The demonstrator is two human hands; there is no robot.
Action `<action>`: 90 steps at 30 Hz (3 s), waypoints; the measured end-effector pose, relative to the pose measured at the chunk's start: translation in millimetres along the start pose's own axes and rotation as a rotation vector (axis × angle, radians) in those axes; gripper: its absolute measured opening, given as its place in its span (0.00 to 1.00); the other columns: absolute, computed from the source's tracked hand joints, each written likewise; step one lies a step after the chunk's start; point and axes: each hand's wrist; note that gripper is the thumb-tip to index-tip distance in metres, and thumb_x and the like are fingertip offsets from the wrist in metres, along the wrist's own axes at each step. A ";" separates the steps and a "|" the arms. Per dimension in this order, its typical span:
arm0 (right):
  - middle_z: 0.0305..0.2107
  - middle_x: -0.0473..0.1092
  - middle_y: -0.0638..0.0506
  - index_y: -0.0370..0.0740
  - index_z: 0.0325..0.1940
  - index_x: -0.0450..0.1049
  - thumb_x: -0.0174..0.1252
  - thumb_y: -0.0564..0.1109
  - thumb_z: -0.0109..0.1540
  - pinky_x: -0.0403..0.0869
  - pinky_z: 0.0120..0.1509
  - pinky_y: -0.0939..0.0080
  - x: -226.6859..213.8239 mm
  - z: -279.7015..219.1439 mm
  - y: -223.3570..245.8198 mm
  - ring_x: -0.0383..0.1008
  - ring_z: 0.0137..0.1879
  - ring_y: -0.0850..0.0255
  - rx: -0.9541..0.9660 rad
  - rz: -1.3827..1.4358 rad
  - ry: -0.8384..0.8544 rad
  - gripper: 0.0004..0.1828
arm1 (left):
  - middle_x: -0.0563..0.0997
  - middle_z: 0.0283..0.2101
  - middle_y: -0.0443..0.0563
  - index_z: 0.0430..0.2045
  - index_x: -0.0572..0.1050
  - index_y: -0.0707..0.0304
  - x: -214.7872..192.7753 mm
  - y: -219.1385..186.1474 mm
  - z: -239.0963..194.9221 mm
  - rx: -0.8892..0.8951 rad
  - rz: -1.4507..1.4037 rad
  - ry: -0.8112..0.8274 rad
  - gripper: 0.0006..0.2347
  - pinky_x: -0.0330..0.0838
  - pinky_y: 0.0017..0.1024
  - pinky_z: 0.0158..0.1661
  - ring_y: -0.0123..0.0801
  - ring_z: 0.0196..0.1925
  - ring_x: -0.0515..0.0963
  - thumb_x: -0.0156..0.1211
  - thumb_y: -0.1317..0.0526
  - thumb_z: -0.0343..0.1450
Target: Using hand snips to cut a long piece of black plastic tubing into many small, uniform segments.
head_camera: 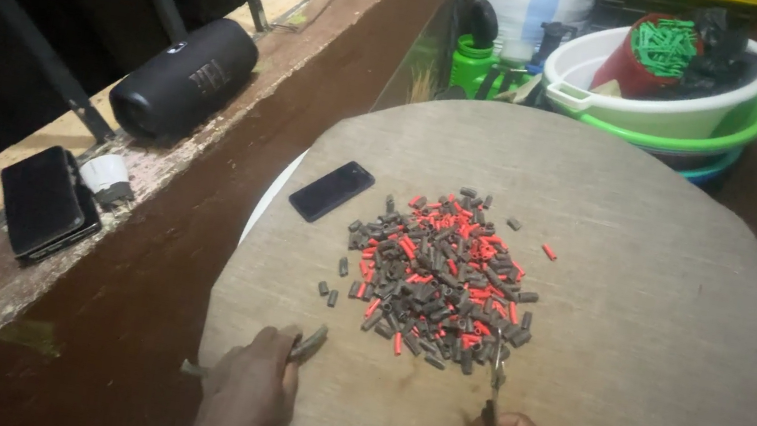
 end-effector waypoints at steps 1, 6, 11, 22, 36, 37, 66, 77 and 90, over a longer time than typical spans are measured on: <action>0.37 0.80 0.34 0.21 0.55 0.85 0.72 0.22 0.57 0.72 0.43 0.51 -5.3 5.0 -5.8 0.76 0.35 0.47 -0.041 -0.043 0.021 0.21 | 0.78 0.53 0.50 0.60 0.70 0.36 -4.4 -6.5 -0.3 -0.061 0.012 0.089 0.17 0.70 0.63 0.52 0.61 0.50 0.79 0.52 0.56 0.75; 0.36 0.76 0.31 0.18 0.53 0.81 0.70 0.22 0.57 0.74 0.41 0.49 -13.5 13.7 -15.9 0.75 0.34 0.46 -0.048 0.054 0.124 0.19 | 0.79 0.48 0.48 0.43 0.74 0.40 -14.0 -45.6 13.7 -0.071 0.030 0.195 0.07 0.65 0.59 0.53 0.52 0.53 0.80 0.50 0.48 0.77; 0.35 0.82 0.42 0.28 0.45 0.85 0.79 0.31 0.53 0.74 0.47 0.58 -22.4 25.3 -26.1 0.79 0.37 0.55 -0.153 -0.162 0.157 0.17 | 0.78 0.44 0.59 0.37 0.75 0.57 3.8 -76.3 32.8 0.224 -0.139 0.065 0.05 0.69 0.60 0.45 0.59 0.43 0.81 0.57 0.58 0.77; 0.33 0.79 0.45 0.32 0.42 0.84 0.80 0.35 0.54 0.75 0.44 0.60 -10.2 12.8 -4.7 0.78 0.35 0.58 -0.116 -0.212 0.186 0.15 | 0.82 0.33 0.52 0.31 0.73 0.51 -0.2 -85.2 12.9 0.493 -0.302 -0.087 0.09 0.64 0.48 0.48 0.54 0.38 0.77 0.46 0.54 0.76; 0.33 0.72 0.58 0.50 0.44 0.78 0.74 0.51 0.53 0.68 0.45 0.68 32.0 -27.4 60.2 0.70 0.38 0.69 0.063 -0.760 0.157 0.17 | 0.74 0.25 0.47 0.25 0.69 0.53 -1.0 -66.6 2.0 0.663 -0.452 -0.124 0.13 0.66 0.42 0.32 0.43 0.27 0.76 0.47 0.52 0.79; 0.34 0.69 0.62 0.56 0.43 0.76 0.70 0.55 0.54 0.68 0.48 0.70 39.8 -37.8 73.4 0.67 0.40 0.71 0.103 -0.953 0.156 0.16 | 0.73 0.24 0.47 0.23 0.68 0.54 -7.2 -70.3 -1.4 0.654 -0.497 -0.093 0.14 0.66 0.41 0.31 0.40 0.26 0.75 0.47 0.52 0.79; 0.34 0.72 0.63 0.56 0.46 0.74 0.54 0.54 0.62 0.68 0.49 0.69 66.5 -58.5 103.0 0.68 0.39 0.72 0.113 -0.945 0.301 0.10 | 0.76 0.20 0.42 0.20 0.70 0.51 -26.2 -80.3 15.4 0.681 -0.407 0.162 0.15 0.67 0.35 0.30 0.32 0.24 0.77 0.52 0.50 0.78; 0.34 0.65 0.58 0.50 0.47 0.74 0.71 0.56 0.55 0.63 0.45 0.67 58.2 -34.5 72.1 0.65 0.39 0.69 0.084 -0.725 0.288 0.21 | 0.69 0.21 0.42 0.20 0.65 0.52 -19.1 -84.2 28.4 0.774 -0.397 0.187 0.16 0.60 0.35 0.29 0.32 0.24 0.70 0.50 0.51 0.80; 0.36 0.70 0.58 0.50 0.46 0.74 0.77 0.57 0.53 0.67 0.48 0.68 48.1 -21.6 59.1 0.70 0.42 0.70 0.156 -0.619 0.228 0.24 | 0.71 0.20 0.41 0.19 0.66 0.50 -11.5 -91.1 29.6 0.652 -0.389 0.210 0.15 0.63 0.35 0.29 0.31 0.24 0.72 0.51 0.50 0.76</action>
Point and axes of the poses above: each hand's wrist, its own z-axis towards the middle knuckle, its own x-axis out of the palm, y = z × x
